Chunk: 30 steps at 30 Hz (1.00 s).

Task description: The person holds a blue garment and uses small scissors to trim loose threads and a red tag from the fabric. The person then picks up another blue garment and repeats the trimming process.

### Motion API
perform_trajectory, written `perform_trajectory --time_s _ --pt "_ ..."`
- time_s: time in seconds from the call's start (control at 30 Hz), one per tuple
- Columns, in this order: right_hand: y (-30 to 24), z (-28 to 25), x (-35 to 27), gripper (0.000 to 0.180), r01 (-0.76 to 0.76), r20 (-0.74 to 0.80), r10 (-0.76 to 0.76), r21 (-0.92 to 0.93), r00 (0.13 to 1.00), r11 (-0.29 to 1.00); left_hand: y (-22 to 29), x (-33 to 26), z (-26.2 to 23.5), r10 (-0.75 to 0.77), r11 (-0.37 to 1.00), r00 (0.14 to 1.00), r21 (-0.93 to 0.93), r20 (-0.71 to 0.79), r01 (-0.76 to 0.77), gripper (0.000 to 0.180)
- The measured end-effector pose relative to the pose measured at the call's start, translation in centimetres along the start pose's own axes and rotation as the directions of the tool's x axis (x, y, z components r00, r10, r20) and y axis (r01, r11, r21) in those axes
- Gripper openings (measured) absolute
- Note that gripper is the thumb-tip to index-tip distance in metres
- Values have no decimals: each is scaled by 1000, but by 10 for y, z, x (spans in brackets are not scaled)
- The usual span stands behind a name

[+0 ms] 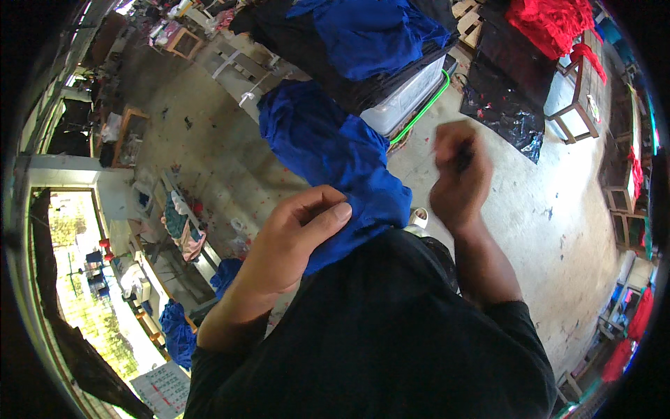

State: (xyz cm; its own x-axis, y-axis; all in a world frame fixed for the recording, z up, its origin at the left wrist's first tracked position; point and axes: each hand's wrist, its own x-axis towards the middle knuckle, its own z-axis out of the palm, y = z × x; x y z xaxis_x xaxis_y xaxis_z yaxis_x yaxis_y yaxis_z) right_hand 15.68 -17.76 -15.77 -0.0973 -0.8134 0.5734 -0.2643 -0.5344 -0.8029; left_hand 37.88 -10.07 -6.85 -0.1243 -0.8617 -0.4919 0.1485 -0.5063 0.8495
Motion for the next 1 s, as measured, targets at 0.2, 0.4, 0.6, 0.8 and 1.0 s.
perform_trajectory --time_s 0.2,0.4,0.6,0.8,1.0 --pt "28 -43 22 27 -331 216 423 -359 880 872 11 -14 4 165 927 986 339 16 -160 30" --pt "-59 -38 -6 38 -668 669 397 203 629 716 23 -12 9 89 893 996 444 -32 -66 28" --pt "-82 -28 -16 33 -640 808 224 228 544 734 20 -7 10 232 833 965 488 119 -260 22" --pt "-83 -32 -15 26 -609 808 188 246 559 754 28 -13 19 227 849 965 458 136 -264 20" --pt "-83 -33 -12 27 -614 820 194 225 539 757 29 -13 18 235 840 963 470 133 -270 19"
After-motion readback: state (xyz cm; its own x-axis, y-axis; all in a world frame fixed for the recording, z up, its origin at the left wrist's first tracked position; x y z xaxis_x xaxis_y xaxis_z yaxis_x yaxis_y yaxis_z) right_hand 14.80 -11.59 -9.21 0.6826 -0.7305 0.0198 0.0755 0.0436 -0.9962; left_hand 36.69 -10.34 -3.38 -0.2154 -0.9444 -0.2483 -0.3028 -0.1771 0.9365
